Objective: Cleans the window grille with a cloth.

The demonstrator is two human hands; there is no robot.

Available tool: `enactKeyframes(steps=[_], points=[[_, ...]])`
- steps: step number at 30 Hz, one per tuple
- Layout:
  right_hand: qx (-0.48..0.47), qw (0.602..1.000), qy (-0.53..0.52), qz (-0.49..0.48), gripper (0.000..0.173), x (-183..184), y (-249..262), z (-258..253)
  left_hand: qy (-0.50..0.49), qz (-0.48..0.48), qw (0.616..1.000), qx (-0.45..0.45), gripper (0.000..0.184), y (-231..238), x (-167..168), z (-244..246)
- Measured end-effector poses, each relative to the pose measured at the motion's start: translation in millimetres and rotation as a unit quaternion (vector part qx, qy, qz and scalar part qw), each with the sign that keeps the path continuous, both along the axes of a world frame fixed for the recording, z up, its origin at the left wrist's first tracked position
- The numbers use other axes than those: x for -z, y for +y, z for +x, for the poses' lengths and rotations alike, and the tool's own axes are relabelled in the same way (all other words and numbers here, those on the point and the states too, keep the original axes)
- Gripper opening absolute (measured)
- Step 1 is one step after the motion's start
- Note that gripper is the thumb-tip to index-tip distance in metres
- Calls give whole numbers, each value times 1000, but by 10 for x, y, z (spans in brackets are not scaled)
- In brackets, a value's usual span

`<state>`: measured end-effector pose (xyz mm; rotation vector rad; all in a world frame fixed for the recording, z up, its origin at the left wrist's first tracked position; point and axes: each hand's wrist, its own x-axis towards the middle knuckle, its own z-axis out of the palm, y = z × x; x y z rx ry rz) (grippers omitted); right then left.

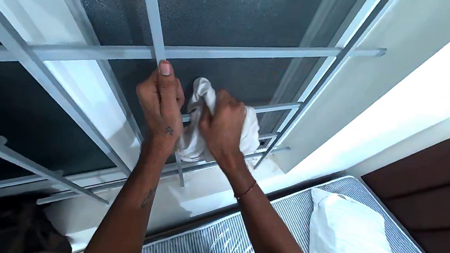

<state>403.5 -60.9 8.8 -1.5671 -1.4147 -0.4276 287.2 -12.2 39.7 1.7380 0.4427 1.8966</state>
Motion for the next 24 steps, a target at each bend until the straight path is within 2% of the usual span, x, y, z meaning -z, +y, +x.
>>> enactKeyframes(steps=[6, 9, 12, 13, 14, 16, 18, 21, 24], points=[[-62, 998, -10, -15, 20, -19, 17, -432, 44, 27, 998, -43, 48, 6, -4, -59], [-98, 995, -26, -19, 23, -5, -1, -355, 89, 26, 994, -64, 51, -46, -25, -134], [-128, 991, -14, -29, 21, -62, -26, -220, 189, -42, 979, -67, 54, -232, -177, -271], [-121, 992, 5, -24, 18, -81, -28, -181, 230, -71, 969, -51, 54, -318, -245, -333], [-101, 995, 23, -12, 15, -88, -19, -137, 215, -44, 974, -59, 55, -250, -174, -339], [-42, 997, 59, -7, 18, -110, -21, -34, 227, -21, 970, -84, 58, -212, -61, -408], [-6, 997, 75, -15, 21, -145, -104, 21, 283, -51, 952, -107, 62, -353, -53, -525], [-33, 995, 43, -86, 23, -228, -325, -105, 285, -65, 946, -139, 61, -437, -41, -634], [-116, 990, 25, -75, 18, -176, -406, -246, 254, -21, 947, -195, 53, -551, -89, -713]])
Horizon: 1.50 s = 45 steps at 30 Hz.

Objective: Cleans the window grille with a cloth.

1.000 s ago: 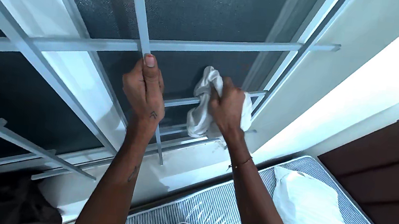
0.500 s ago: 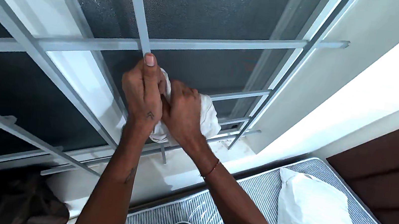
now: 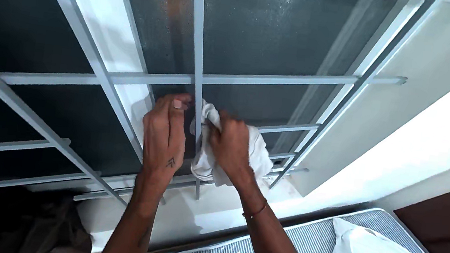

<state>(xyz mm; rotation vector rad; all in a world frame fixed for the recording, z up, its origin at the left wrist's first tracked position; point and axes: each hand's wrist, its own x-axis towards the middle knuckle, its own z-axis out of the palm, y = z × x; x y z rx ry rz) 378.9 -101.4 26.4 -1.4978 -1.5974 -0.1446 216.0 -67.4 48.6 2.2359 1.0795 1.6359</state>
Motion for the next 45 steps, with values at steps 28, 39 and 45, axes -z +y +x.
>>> enactKeyframes(steps=[28, 39, 45], points=[[-406, 589, 698, -29, 17, -481, 646, 112, 97, 147, 978, -113, 32, 121, -740, -177], [-429, 616, 658, -55, 20, -528, 640, 263, 56, 139, 983, -111, 32, 288, -736, -111], [-378, 499, 776, 77, 16, -236, 261, 382, 43, 150, 980, -124, 30, 340, -671, -89]])
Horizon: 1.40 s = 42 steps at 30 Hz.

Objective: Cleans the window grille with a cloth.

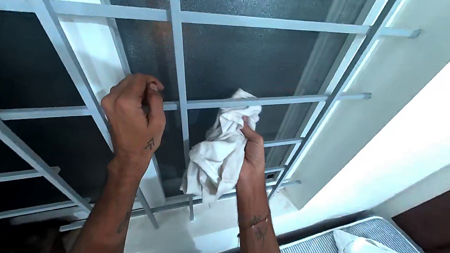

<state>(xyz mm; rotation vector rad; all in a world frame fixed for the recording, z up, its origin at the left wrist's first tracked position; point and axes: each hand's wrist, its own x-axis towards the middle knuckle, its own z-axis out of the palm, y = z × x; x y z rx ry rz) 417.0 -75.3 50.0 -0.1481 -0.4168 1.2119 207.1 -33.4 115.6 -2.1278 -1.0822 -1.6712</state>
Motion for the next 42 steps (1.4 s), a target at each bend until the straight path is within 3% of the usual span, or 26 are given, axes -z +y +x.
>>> enactKeyframes(steps=[3, 5, 7, 9, 11, 13, 16, 19, 22, 25, 28, 32, 36, 42], points=[[176, 978, -102, -44, 18, 42, -443, -123, -2, 36, 999, -23, 31, 52, -79, 79], [322, 929, -168, -63, 15, -47, -540, -197, 10, 24, 999, -42, 30, 47, -133, 98], [458, 849, -263, -18, 16, -170, -507, -190, 30, -10, 999, -32, 31, 35, -248, 99], [555, 744, -372, 31, 23, -353, -403, -143, 67, -21, 997, -12, 32, 74, -403, 112], [561, 650, -510, 56, 30, -561, -390, -155, 94, -7, 996, 6, 29, 152, -506, 144], [495, 575, -648, 65, 37, -768, -424, -237, 101, 17, 995, 22, 28, 261, -538, 148], [450, 503, -731, 99, 40, -840, -383, -383, 98, 19, 994, 36, 27, 298, -503, 121], [481, 472, -731, 106, 42, -674, -261, -265, 91, 12, 995, 43, 28, 260, -438, 62], [556, 443, -701, 53, 39, -504, -192, -38, 94, -5, 995, 25, 28, 206, -399, 52], [598, 452, -661, 27, 37, -427, -141, 3, 91, -42, 995, -9, 29, 144, -408, 79], [538, 466, -699, 62, 42, -513, -173, -243, 96, -54, 994, -21, 31, 129, -376, 59], [508, 441, -731, 115, 47, -544, -178, -431, 148, -88, 983, -60, 32, 81, -309, 39], [522, 408, -744, 85, 42, -514, -113, -139, 185, -69, 976, -93, 34, 36, -258, 63], [605, 432, -667, 37, 33, -489, 106, 339, 186, -55, 975, -110, 34, 56, -234, 115]])
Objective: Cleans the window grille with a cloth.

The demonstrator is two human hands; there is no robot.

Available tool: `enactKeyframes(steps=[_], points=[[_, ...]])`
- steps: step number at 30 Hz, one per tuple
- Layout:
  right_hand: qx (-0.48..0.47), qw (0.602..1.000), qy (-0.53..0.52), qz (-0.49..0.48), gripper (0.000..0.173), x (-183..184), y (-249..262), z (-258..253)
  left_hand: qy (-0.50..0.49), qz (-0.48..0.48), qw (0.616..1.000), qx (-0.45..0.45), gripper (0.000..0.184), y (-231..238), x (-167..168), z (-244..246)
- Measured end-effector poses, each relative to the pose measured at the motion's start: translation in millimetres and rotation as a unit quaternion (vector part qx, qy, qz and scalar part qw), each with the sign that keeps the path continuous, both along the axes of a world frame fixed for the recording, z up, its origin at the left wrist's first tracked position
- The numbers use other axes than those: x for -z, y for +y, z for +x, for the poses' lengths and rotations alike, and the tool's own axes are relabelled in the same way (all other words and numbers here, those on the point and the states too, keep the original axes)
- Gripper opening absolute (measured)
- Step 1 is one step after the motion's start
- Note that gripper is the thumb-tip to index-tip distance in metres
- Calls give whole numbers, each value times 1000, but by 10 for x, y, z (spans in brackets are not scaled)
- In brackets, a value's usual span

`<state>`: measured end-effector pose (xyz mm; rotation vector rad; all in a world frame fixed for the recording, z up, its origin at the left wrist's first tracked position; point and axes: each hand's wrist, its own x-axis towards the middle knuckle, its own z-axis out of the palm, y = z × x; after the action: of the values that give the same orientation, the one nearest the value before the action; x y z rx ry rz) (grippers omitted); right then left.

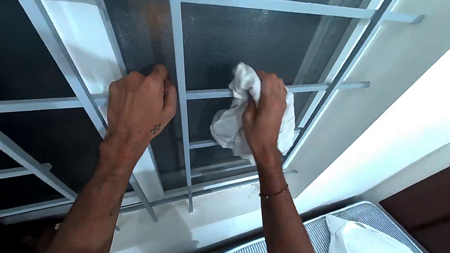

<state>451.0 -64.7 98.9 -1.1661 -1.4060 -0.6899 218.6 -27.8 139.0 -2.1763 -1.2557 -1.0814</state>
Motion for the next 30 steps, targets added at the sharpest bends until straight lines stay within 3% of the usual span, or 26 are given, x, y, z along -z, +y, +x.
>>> enactKeyframes(steps=[5, 9, 17, 21, 26, 30], points=[[-37, 986, -65, -149, 45, -195, -397, -587, -5, -21, 999, -25, 33, -82, 29, 23], [-81, 991, -96, -54, 40, -122, -18, -518, 4, -12, 1000, -13, 33, -69, 57, -24], [46, 999, -8, -22, 30, -57, -82, 728, 1, -1, 999, -34, 37, -22, 79, 39], [41, 999, -11, -13, 36, -65, -54, 569, -26, -16, 999, -29, 37, 1, 95, 54], [-25, 998, -58, -32, 40, -94, 1, -119, -15, -16, 1000, -18, 37, 13, 110, 11], [-39, 996, -77, -39, 39, -118, 15, 15, -9, -6, 1000, 12, 38, 38, 120, -50]])
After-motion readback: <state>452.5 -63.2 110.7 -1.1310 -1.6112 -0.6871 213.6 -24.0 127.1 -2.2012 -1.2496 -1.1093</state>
